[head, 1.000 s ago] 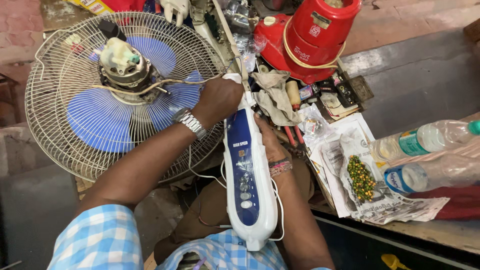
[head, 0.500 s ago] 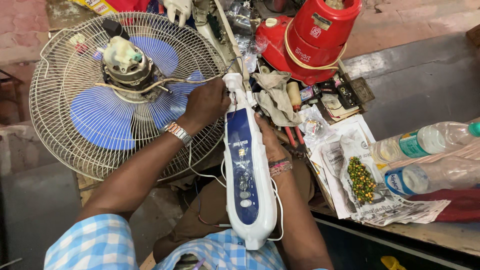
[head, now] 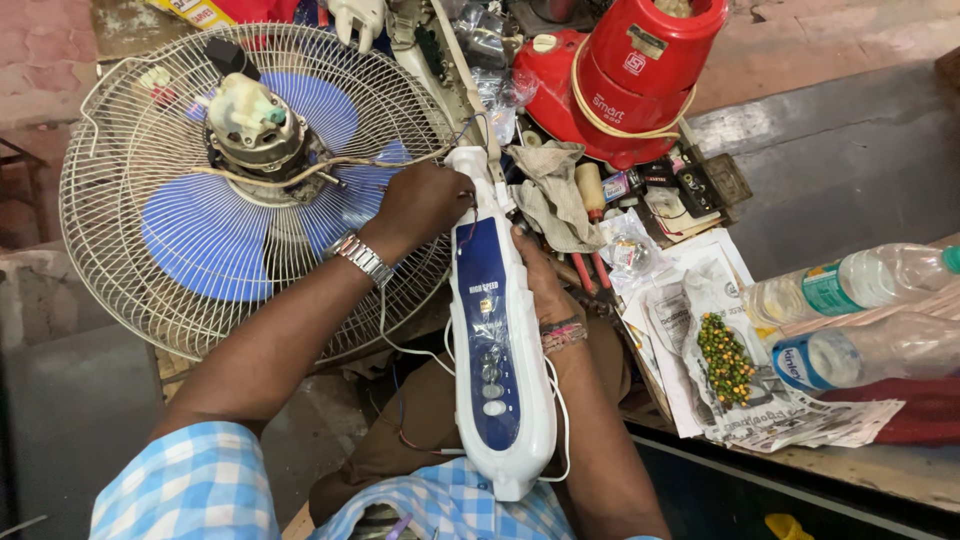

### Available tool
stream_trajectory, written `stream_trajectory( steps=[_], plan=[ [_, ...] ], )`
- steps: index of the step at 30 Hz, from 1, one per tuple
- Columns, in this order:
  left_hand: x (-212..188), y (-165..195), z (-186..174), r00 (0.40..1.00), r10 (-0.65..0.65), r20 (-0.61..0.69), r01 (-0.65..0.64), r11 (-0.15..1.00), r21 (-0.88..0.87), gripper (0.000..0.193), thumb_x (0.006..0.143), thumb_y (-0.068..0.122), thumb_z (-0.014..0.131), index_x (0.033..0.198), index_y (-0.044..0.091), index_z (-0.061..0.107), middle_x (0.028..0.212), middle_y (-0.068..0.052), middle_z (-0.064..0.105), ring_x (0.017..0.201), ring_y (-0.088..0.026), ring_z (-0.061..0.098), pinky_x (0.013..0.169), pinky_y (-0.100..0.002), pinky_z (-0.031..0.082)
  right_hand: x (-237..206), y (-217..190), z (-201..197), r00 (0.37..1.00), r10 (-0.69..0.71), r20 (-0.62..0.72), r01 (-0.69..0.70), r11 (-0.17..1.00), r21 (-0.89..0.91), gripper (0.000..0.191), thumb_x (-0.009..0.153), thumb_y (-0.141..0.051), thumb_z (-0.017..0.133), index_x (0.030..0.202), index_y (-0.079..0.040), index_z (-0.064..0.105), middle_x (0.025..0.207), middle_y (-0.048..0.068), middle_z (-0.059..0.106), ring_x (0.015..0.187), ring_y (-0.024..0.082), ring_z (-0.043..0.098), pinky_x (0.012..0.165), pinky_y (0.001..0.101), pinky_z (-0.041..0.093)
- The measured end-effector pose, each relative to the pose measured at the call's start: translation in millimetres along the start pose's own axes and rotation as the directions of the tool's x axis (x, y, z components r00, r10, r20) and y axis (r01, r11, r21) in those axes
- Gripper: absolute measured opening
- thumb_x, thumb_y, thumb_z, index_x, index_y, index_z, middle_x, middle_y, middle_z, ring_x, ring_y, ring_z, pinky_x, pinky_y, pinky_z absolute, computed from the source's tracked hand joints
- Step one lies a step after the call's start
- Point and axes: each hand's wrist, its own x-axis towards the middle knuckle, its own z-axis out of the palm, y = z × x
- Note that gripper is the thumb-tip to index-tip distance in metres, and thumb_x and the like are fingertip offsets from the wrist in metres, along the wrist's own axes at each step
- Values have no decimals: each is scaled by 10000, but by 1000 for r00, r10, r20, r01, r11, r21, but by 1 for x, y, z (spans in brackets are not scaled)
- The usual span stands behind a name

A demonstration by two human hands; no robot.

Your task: The person repairs a pedestal fan by using a screwdriver to open the control housing, then connects and adjusts internal wires with their hands. They wipe the fan blades with a cloth and continue manipulating the wiring inside the control panel.

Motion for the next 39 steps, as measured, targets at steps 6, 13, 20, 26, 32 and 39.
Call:
stream_trajectory(
  steps=[6, 13, 20, 26, 32, 39],
  plan=[
    [10, 5, 7, 999, -52, -15, 54, 987, 154, 110, 771, 168, 714, 728, 76, 756, 703, -186, 698, 643, -367, 690, 573, -490, 541, 1, 3, -5, 998, -8, 57, 5, 999, 50, 482, 1021, -422, 591, 1272, -16, 651, 1012, 102, 750, 816, 172, 735, 720, 311, 613],
    [13, 11, 19, 999, 20, -41, -10, 972, 235, 105, 788, 111, 647, 720, 72, 718, 693, -194, 685, 621, -366, 689, 548, -491, 531, 0, 3, -8, 1000, 9, -22, -9, 1000, 7, 467, 1010, -426, 611, 1238, -22, 668, 986, 88, 758, 785, 168, 730, 695, 317, 609],
    [8, 10, 19, 994, 66, -91, -48, 980, 195, 117, 793, 145, 640, 725, 63, 689, 637, -179, 662, 582, -363, 665, 538, -497, 516, -3, 4, -4, 999, 16, -31, -15, 999, 34, 440, 1015, -419, 620, 1221, -35, 681, 957, 82, 759, 752, 160, 728, 671, 313, 604],
    [-6, 12, 27, 992, 82, -92, -64, 981, 182, 111, 883, 152, 639, 868, 42, 633, 628, -162, 640, 558, -352, 654, 490, -491, 495, -7, 4, -8, 1000, 25, 14, -26, 998, 57, 451, 1016, -414, 602, 1232, -25, 672, 973, 92, 758, 773, 167, 732, 691, 307, 611],
    [-17, 13, 18, 968, -204, -146, 173, 964, -200, 119, 940, 153, 615, 982, 49, 576, 615, -126, 626, 511, -319, 633, 478, -464, 486, -5, 3, -14, 996, 8, 91, -13, 999, 45, 509, 1037, -431, 566, 1293, 4, 640, 1034, 119, 757, 828, 190, 743, 737, 324, 620],
    [4, -6, -19, 907, 17, -420, -17, 1000, 3, 248, 875, 91, 688, 1122, 65, 688, 1026, -123, 665, 955, -328, 623, 829, -460, 516, -6, 4, -12, 984, -1, 180, -24, 991, 135, 516, 1043, -440, 529, 1300, -2, 617, 1096, 131, 735, 916, 207, 745, 804, 341, 616]
  ],
)
